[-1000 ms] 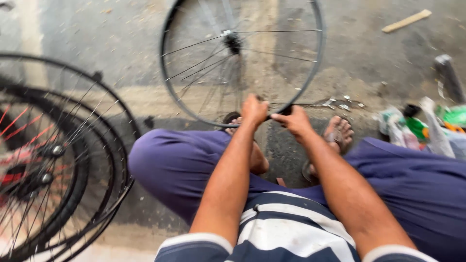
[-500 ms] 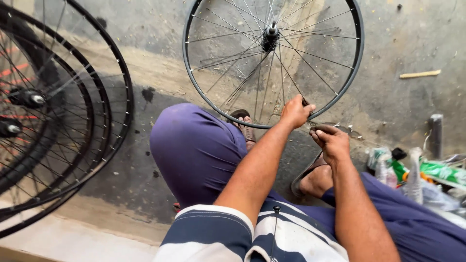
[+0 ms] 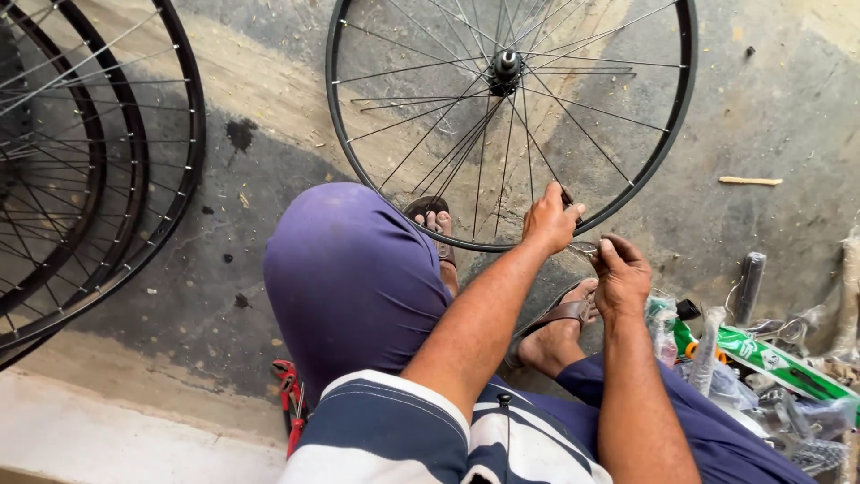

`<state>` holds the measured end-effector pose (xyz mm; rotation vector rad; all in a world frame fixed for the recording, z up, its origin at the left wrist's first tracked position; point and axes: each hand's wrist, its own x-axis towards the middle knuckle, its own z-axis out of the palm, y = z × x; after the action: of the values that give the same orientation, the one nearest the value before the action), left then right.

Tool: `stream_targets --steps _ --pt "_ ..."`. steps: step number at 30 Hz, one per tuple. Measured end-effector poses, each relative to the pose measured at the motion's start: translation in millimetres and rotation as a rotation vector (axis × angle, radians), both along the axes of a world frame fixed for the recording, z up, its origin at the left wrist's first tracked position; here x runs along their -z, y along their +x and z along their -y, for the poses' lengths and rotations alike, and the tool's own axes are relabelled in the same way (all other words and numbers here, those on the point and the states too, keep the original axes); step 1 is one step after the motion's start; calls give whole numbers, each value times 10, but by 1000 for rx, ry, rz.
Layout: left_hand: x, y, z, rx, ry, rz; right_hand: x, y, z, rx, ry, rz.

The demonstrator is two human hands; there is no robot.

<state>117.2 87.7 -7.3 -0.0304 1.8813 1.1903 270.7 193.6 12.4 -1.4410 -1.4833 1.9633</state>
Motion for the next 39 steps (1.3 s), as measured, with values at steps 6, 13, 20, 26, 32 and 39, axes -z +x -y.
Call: stream_targets --steps 6,13,20,26,32,39 --pt "-37 -9 10 -11 11 52 71 -80 20 -23 -23 48" --pt "2 -6 2 5 20 84 368 -68 20 -168 121 -46" --pt "-62 -26 26 -11 33 73 449 -82 64 -96 143 -35" --pt "-188 -189 18 296 -167 -70 350 -184 116 -128 211 -16" --pt "-271 -534 -78 681 162 -905 144 -304 228 -248 513 57" --pt "-263 -715 -118 834 200 -373 58 -365 283 -240 379 90"
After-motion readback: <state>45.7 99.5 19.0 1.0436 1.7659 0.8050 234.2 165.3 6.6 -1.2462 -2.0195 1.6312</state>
